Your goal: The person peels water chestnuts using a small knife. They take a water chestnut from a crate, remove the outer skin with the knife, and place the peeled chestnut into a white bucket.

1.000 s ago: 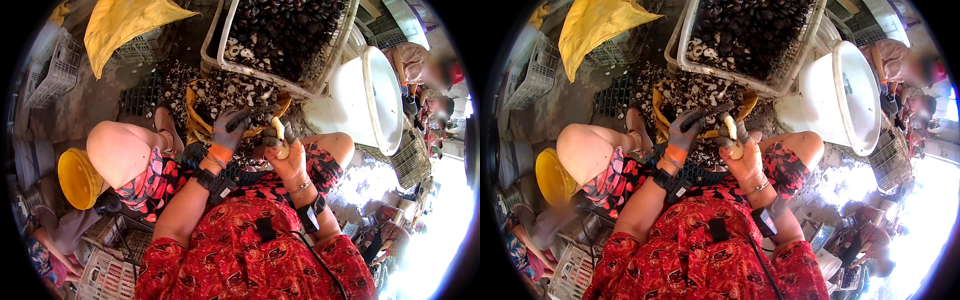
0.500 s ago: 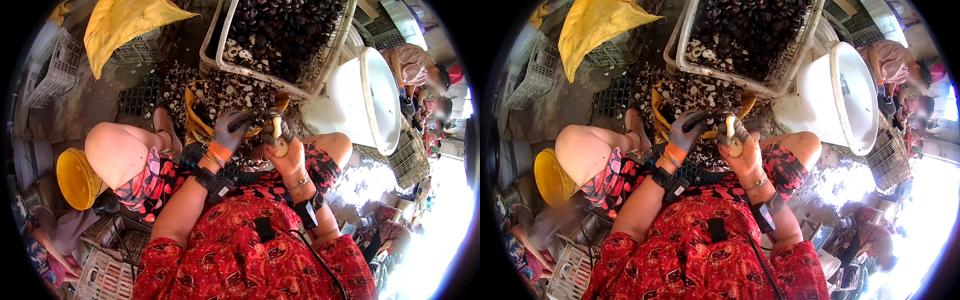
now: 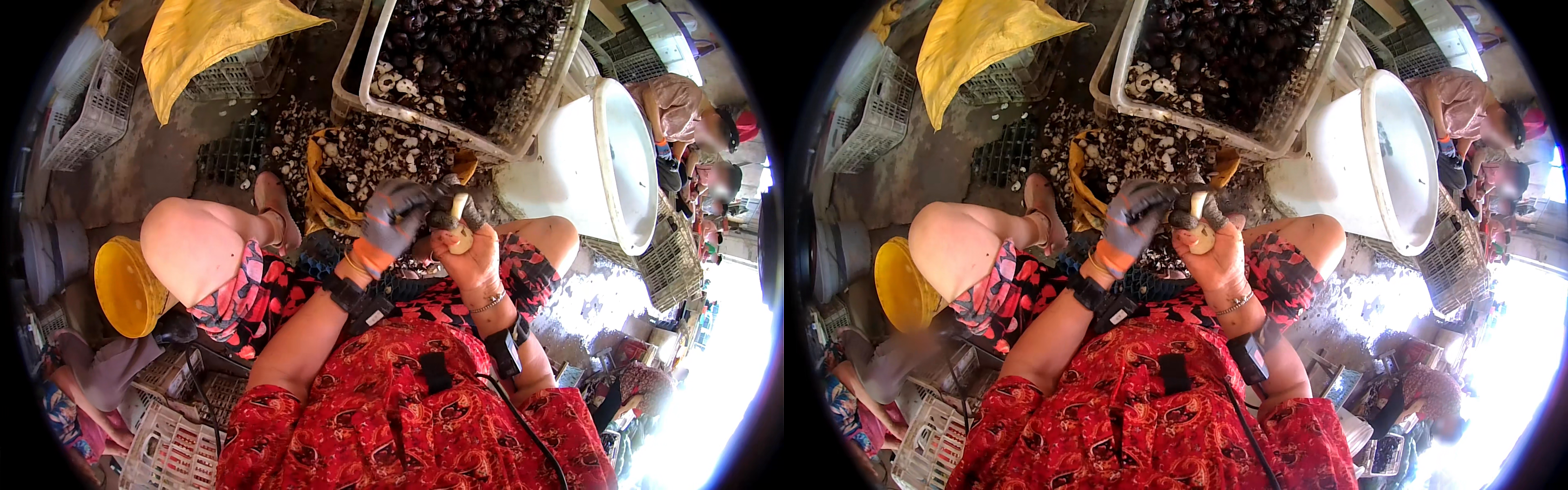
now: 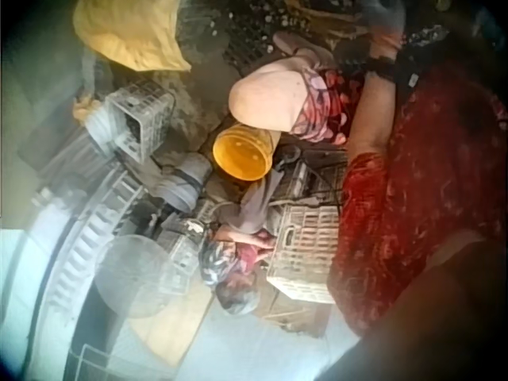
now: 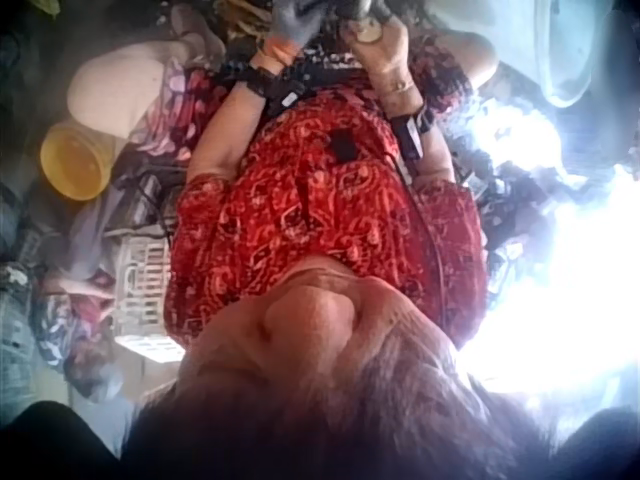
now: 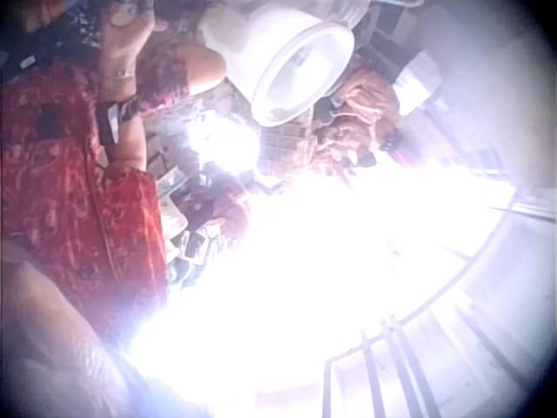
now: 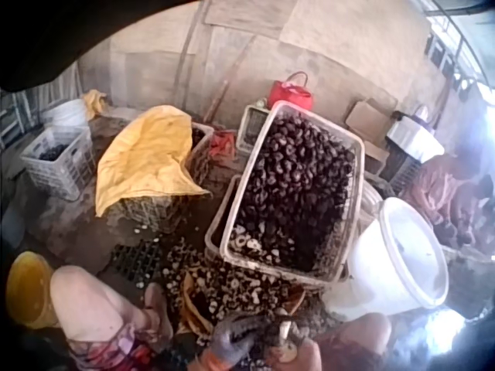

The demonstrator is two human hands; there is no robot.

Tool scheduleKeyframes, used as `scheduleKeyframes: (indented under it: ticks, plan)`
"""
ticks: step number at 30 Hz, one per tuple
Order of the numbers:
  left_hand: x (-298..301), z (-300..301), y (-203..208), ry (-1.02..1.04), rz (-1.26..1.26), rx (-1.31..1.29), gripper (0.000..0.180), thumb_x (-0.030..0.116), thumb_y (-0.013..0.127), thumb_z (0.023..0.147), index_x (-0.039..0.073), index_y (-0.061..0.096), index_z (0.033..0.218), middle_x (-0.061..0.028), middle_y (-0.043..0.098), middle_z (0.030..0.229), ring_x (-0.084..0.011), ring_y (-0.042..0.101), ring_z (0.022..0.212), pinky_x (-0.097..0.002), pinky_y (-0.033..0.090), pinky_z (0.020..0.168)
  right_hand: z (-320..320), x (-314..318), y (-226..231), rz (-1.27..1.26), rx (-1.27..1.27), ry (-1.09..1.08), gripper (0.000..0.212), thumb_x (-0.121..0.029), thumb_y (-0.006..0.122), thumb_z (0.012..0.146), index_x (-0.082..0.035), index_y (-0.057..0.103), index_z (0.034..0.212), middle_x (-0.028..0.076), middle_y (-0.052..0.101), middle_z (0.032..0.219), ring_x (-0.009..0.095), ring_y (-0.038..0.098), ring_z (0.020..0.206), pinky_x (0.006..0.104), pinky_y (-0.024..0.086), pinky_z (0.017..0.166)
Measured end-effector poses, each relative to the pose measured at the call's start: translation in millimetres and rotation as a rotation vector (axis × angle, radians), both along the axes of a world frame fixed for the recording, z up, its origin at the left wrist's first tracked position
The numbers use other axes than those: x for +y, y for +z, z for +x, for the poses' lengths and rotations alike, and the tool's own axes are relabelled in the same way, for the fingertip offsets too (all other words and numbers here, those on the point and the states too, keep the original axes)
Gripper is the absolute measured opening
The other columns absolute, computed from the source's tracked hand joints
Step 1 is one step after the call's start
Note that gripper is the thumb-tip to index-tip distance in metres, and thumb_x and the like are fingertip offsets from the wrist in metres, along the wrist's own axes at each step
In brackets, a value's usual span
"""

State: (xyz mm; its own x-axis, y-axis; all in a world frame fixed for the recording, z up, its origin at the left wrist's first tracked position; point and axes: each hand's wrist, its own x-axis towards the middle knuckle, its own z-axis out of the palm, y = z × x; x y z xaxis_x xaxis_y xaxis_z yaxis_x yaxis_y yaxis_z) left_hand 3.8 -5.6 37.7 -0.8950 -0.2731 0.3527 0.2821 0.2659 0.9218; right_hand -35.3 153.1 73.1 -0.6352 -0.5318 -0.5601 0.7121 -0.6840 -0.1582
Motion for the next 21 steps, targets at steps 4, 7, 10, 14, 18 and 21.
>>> scheduleKeyframes:
  ticks: [4,7,10,14,18,21]
  plan:
    - [-0.5,1.7,-17.4,-0.017,0.393,-0.241,0.023,0.002,0.065,0.075,0.004,0.066,0.097,-0.0099,0.062,0.095,-0.0234,0.058,0.091,-0.0321,0.046,0.08,-2.6,5.7,-7.1,0.025,0.079,0.038,0.021,-0.018,0.052,0.089,-0.007,0.054,0.107,0.008,0.057,0.098,0.018,0.054,0.081,0.0266,0.045,0.056]
    - [-1.2,0.6,17.5,-0.066,-0.065,0.056,0.021,0.004,0.063,0.077,0.003,0.066,0.097,-0.0104,0.062,0.096,-0.0227,0.059,0.088,-0.0329,0.046,0.079,10.0,12.9,-25.7,0.351,0.404,-0.065,0.034,-0.023,0.059,0.085,-0.008,0.047,0.113,0.01,0.057,0.103,0.022,0.058,0.09,0.0278,0.048,0.058]
    - [-6.3,-4.0,-15.6,-0.003,-0.033,-0.154,0.021,0.004,0.063,0.076,0.006,0.068,0.096,-0.0098,0.063,0.093,-0.025,0.058,0.088,-0.0344,0.045,0.078,5.7,18.5,-31.2,0.484,0.629,-0.025,0.04,-0.023,0.062,0.083,-0.009,0.043,0.116,0.011,0.057,0.108,0.024,0.059,0.093,0.0285,0.05,0.059]
    - [-2.6,2.0,0.3,0.082,-0.038,-0.043,0.025,0.002,0.063,0.073,0.01,0.069,0.095,-0.0089,0.063,0.09,-0.0273,0.057,0.085,-0.0363,0.045,0.078,-4.0,5.8,-6.5,0.412,0.349,0.005,0.023,-0.016,0.058,0.085,-0.009,0.053,0.107,0.008,0.058,0.105,0.021,0.058,0.09,0.027,0.048,0.06]
    - [-1.6,-1.9,-7.4,0.055,0.046,-0.102,0.024,0.002,0.063,0.074,0.007,0.067,0.098,-0.0101,0.063,0.095,-0.0261,0.058,0.089,-0.0349,0.045,0.081,-1.0,6.4,-13.1,0.109,0.03,0.017,0.022,-0.021,0.055,0.087,-0.009,0.057,0.105,0.004,0.058,0.095,0.018,0.053,0.079,0.0271,0.045,0.058]
    - [-7.4,1.6,-20.0,0.032,0.162,-0.214,0.021,0.002,0.062,0.078,0.002,0.065,0.099,-0.0104,0.063,0.095,-0.0219,0.058,0.092,-0.0305,0.047,0.079,3.0,3.8,-0.3,0.034,0.003,0.012,0.024,-0.022,0.054,0.087,-0.008,0.056,0.107,0.005,0.058,0.093,0.018,0.052,0.077,0.0278,0.044,0.058]
